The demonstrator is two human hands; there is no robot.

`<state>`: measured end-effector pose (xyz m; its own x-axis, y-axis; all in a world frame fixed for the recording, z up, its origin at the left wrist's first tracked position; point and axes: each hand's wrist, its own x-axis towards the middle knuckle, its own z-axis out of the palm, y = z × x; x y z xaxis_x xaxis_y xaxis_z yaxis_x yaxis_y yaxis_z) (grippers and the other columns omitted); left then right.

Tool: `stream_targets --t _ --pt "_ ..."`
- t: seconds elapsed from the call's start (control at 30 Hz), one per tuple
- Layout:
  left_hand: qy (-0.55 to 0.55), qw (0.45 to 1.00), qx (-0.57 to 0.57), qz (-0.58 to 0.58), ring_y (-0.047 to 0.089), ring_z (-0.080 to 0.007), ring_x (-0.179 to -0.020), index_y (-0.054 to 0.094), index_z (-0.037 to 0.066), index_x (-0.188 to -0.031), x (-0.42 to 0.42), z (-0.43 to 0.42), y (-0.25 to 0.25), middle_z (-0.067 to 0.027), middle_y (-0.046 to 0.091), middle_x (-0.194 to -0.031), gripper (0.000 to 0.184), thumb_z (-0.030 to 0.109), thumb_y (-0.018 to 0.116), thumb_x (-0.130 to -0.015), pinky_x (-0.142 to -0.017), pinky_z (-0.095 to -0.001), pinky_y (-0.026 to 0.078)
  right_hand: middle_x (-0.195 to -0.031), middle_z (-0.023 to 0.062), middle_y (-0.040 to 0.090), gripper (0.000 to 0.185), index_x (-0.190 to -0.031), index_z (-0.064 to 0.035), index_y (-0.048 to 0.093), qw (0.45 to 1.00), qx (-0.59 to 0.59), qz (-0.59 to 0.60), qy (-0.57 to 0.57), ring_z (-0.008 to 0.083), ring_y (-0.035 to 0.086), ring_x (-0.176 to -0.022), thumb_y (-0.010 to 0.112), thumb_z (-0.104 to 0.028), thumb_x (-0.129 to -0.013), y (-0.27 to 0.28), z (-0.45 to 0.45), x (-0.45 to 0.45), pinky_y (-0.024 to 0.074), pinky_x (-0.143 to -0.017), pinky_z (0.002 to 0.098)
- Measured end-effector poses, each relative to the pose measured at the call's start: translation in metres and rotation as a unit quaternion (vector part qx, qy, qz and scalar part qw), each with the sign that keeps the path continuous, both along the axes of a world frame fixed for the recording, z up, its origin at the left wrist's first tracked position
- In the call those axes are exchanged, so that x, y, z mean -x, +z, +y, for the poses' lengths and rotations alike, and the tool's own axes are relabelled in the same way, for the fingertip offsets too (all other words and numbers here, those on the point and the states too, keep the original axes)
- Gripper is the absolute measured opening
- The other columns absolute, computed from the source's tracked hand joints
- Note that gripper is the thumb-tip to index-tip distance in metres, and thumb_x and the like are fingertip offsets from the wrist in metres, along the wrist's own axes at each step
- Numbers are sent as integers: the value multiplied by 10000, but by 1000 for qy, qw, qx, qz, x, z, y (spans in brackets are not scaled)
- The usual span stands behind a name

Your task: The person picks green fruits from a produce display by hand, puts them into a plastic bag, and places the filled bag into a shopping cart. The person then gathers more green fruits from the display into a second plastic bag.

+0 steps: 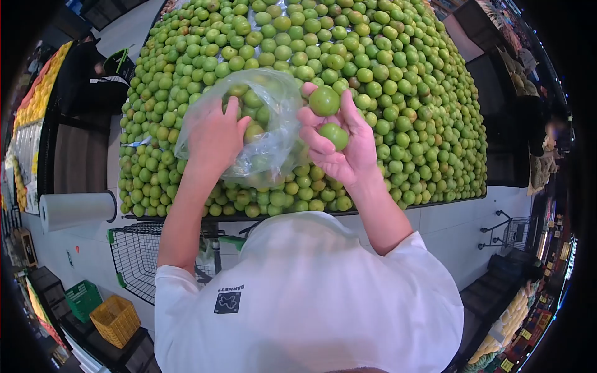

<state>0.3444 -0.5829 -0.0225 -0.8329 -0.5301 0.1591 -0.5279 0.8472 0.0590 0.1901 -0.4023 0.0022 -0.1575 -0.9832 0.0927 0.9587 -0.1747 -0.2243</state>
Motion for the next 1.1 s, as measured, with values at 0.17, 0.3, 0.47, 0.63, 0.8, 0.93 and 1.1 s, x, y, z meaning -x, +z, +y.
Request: stream_targets --t 0.17,0.3,0.47,0.63,0.8,0.93,1.1 --pt "-18 1000 4 -9 612 -348 -1039 577 54 -1269 0 -10 4 -160 600 -1113 404 309 622 -958 -840 -465 528 -1010 131 615 559 -1382 -62 458 958 -112 213 -157 157 566 -731 278 -504 -1092 -2 -6 32 417 -528 241" --pt "-40 996 -36 71 616 -359 -1008 596 53 -1158 -3 -22 -3 -161 620 -1052 360 315 661 -920 -812 -470 527 -1054 109 641 442 -1391 -87 473 773 -220 515 -297 137 585 -785 365 -403 -1102 -8 -37 95 475 -629 255" --pt "-17 997 -40 61 631 -367 -966 596 47 -1126 -2 -28 -3 -164 662 -957 399 352 696 -890 -799 -476 521 -1150 189 641 432 -1377 -158 496 305 -260 831 -386 312 634 -1034 607 -320 -992 -34 -81 166 518 -892 449" --pt "6 987 -162 18 642 -391 -984 624 34 -1168 -3 -35 4 -198 691 -960 461 392 698 -886 -856 -474 519 -1139 128 617 434 -1366 -181 530 120 -175 918 -335 334 559 -1039 618 -200 -942 -51 -108 172 480 -922 437" --pt "-32 973 -216 74 639 -284 -761 582 16 -1186 -13 -39 4 -134 660 -823 472 384 701 -916 -689 -405 487 -1259 119 553 450 -1365 -155 540 109 -191 918 -332 326 492 -1198 633 -188 -926 -63 -112 164 441 -975 464" --pt "-39 970 -221 95 636 -285 -741 578 24 -1221 -15 -43 -1 -124 656 -805 479 372 704 -917 -687 -401 489 -1297 111 541 522 -1385 -149 515 147 -180 915 -329 322 480 -1249 688 -191 -894 -65 -102 157 412 -1020 473" --pt "-71 955 -217 190 617 -224 -694 577 25 -1226 -12 -34 18 -94 644 -821 447 337 699 -932 -654 -356 485 -1335 88 528 549 -1393 -131 507 148 -140 926 -318 293 478 -1293 709 -195 -886 -66 -92 142 345 -1114 487"
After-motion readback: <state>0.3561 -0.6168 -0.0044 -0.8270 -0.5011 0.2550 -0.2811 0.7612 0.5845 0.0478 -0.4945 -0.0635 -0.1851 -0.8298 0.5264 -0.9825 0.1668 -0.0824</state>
